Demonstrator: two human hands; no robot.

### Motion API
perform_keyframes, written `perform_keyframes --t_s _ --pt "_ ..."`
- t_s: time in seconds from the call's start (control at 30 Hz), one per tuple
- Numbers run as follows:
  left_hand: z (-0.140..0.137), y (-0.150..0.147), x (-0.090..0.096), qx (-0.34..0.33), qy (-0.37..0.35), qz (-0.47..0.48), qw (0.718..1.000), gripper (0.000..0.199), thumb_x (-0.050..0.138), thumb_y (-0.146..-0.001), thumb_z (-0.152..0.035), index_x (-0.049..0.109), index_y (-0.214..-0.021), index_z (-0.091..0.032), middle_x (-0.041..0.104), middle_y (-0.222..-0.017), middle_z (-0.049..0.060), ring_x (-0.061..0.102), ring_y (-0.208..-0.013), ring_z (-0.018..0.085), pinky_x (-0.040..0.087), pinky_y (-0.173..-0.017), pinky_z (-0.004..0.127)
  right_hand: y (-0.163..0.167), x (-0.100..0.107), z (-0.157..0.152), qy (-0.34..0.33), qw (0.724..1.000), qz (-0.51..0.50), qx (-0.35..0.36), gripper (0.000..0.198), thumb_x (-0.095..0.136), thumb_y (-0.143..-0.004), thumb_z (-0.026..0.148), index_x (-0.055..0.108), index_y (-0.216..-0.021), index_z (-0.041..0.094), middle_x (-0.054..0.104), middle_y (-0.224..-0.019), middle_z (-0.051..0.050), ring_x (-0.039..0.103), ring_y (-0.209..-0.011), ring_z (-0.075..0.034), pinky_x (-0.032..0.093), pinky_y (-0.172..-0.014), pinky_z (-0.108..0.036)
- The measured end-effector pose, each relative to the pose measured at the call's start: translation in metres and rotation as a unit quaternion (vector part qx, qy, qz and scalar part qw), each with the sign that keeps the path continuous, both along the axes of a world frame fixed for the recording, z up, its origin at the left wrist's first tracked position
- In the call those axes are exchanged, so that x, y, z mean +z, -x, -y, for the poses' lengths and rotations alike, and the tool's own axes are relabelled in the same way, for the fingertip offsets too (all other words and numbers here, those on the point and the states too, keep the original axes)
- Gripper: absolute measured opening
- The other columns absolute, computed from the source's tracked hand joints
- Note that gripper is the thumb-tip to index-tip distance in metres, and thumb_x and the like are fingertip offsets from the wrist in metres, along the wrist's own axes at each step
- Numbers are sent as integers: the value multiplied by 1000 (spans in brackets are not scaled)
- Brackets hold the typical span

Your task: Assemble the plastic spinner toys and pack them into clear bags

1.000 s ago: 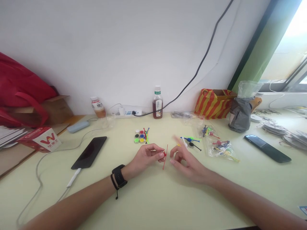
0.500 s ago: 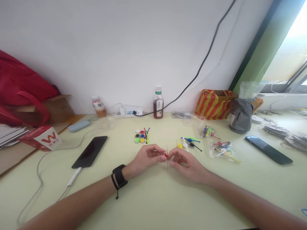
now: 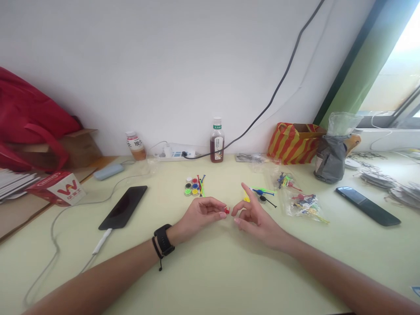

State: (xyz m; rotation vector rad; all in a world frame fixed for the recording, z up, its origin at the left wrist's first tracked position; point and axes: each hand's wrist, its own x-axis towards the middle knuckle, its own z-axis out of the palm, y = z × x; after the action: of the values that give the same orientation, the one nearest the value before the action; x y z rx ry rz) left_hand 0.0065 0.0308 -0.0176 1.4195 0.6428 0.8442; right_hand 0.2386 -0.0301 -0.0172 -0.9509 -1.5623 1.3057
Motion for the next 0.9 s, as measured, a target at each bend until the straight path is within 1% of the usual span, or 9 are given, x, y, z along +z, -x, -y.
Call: perform_keyframes --t_s 0.1,0.17,0.23,0.3,0.4,0.57,0.7,0.83,0.9 --pt "-1 0 -1 8 -4 -1 1000 28 88 -80 -29 77 -100 -14 80 -101 11 76 -94 21 60 -91 35 1 3 0 59 998 -14 25 35 75 -90 45 63 -116 25 58 -93 1 51 -67 -11 46 -64 -29" --pt "-2 0 -2 16 -5 3 1000 28 89 -79 -29 76 -99 -14 80 -100 11 76 -94 21 60 -91 35 0 8 0 79 994 8 69 41 73 -91 51 58 -70 19 49 -72 3 40 -59 -10 36 -57 -27" --pt "-3 -1 -3 19 -4 6 1000 29 89 -78 -29 76 -99 -14 80 -101 11 76 -94 21 60 -91 36 -2 12 0 67 994 16 88 60 68 -93 56 42 -54 19 39 -62 4 32 -57 -10 31 -55 -28" --pt "-3 -1 -3 16 -2 4 1000 29 89 -79 -30 76 -99 -14 80 -101 11 76 -94 21 60 -91 36 -2 15 1 34 998 9 57 54 67 -94 57 45 -60 20 40 -63 4 34 -59 -12 32 -56 -28" --pt "-2 -1 -2 6 -2 -2 1000 29 88 -80 -30 76 -101 -14 80 -100 11 76 -94 22 60 -91 37 -2 13 1 -22 1000 13 14 31 69 -94 51 60 -95 22 58 -88 -1 51 -72 -14 45 -67 -29" --pt "-1 -1 0 -5 -10 -8 1000 26 86 -82 -29 76 -101 -14 80 -104 11 75 -97 21 59 -92 34 -1 6 1 -50 996 57 51 37 66 -98 42 54 -130 28 59 -128 -9 62 -92 -17 54 -83 -35" --pt "0 -1 1 -6 -5 -5 1000 25 86 -83 -28 76 -102 -15 80 -103 10 75 -94 19 58 -90 32 -1 3 3 -61 993 83 50 42 65 -98 37 52 -138 30 57 -133 -9 64 -96 -18 56 -83 -36" --pt "0 0 1 -3 -5 1 1000 25 86 -82 -28 76 -101 -15 79 -99 9 74 -91 19 58 -89 32 0 1 2 -49 998 45 10 69 67 -96 34 28 -154 36 58 -127 -7 64 -89 -15 56 -81 -35" --pt "0 0 1 -3 -7 3 1000 25 86 -82 -28 77 -101 -14 79 -99 10 74 -91 19 58 -88 32 -1 2 1 -47 999 24 -10 62 68 -93 33 37 -147 34 59 -122 -5 62 -83 -14 54 -77 -33"
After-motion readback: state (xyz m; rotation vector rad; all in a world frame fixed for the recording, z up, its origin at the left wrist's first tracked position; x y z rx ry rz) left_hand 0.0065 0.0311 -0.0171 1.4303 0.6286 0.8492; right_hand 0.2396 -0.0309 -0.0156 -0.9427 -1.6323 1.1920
